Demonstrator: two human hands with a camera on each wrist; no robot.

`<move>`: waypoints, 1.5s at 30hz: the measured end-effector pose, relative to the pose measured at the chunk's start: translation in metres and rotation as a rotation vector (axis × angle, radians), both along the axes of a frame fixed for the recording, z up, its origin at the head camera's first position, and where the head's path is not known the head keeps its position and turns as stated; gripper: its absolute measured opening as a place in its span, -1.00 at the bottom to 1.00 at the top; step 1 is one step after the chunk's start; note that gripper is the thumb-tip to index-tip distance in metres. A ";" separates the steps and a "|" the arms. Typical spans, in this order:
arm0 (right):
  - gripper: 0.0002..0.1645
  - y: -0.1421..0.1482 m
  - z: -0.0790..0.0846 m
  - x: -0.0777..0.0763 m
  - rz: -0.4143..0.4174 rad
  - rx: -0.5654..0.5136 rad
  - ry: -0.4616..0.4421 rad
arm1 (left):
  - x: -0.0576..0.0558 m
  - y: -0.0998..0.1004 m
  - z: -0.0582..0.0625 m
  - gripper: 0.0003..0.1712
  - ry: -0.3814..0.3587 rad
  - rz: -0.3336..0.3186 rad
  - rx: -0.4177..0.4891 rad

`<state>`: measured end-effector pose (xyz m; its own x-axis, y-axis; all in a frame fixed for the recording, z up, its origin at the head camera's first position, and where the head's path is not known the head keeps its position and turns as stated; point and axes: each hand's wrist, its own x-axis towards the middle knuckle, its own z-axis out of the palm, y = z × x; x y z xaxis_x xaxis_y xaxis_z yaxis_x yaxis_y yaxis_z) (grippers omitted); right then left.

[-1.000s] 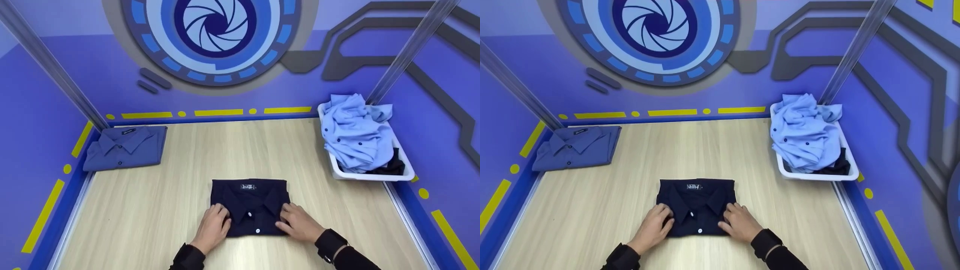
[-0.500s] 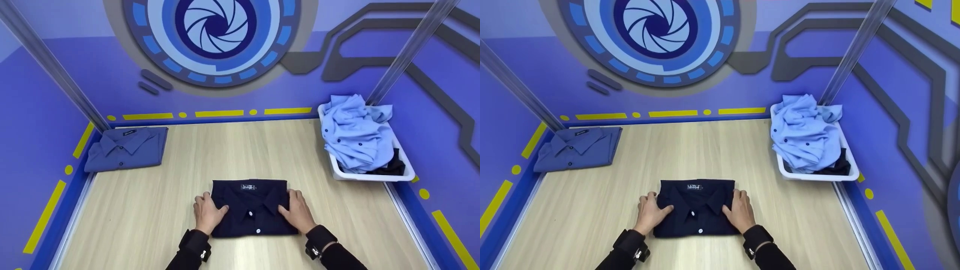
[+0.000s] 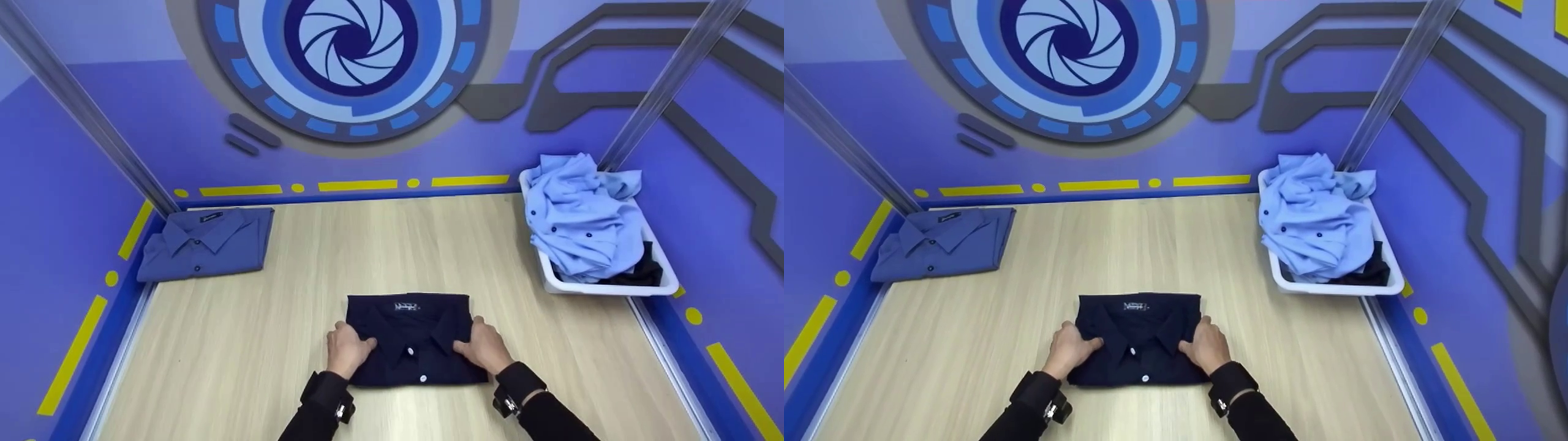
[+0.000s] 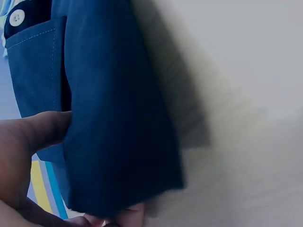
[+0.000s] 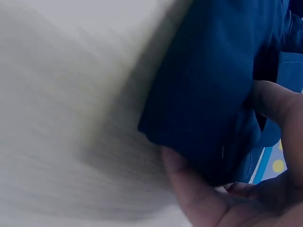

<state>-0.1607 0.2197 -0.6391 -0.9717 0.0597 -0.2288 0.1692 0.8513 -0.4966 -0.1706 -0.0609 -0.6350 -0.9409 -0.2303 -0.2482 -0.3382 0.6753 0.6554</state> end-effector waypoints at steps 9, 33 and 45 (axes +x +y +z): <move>-0.25 0.003 -0.006 -0.003 -0.001 -0.010 -0.019 | 0.001 -0.006 -0.003 -0.11 0.003 -0.053 0.167; -0.55 0.006 -0.012 0.002 -0.031 -0.139 -0.056 | 0.031 -0.030 -0.025 -0.09 -0.108 -0.050 1.362; -0.24 0.003 -0.015 -0.001 -0.006 -0.207 -0.063 | 0.039 0.020 -0.028 -0.19 -0.127 -0.021 1.265</move>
<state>-0.1615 0.2224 -0.6536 -0.9548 0.0109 -0.2971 0.2103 0.7310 -0.6491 -0.1318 -0.0409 -0.6627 -0.8952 0.2470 -0.3710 -0.4423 -0.3895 0.8079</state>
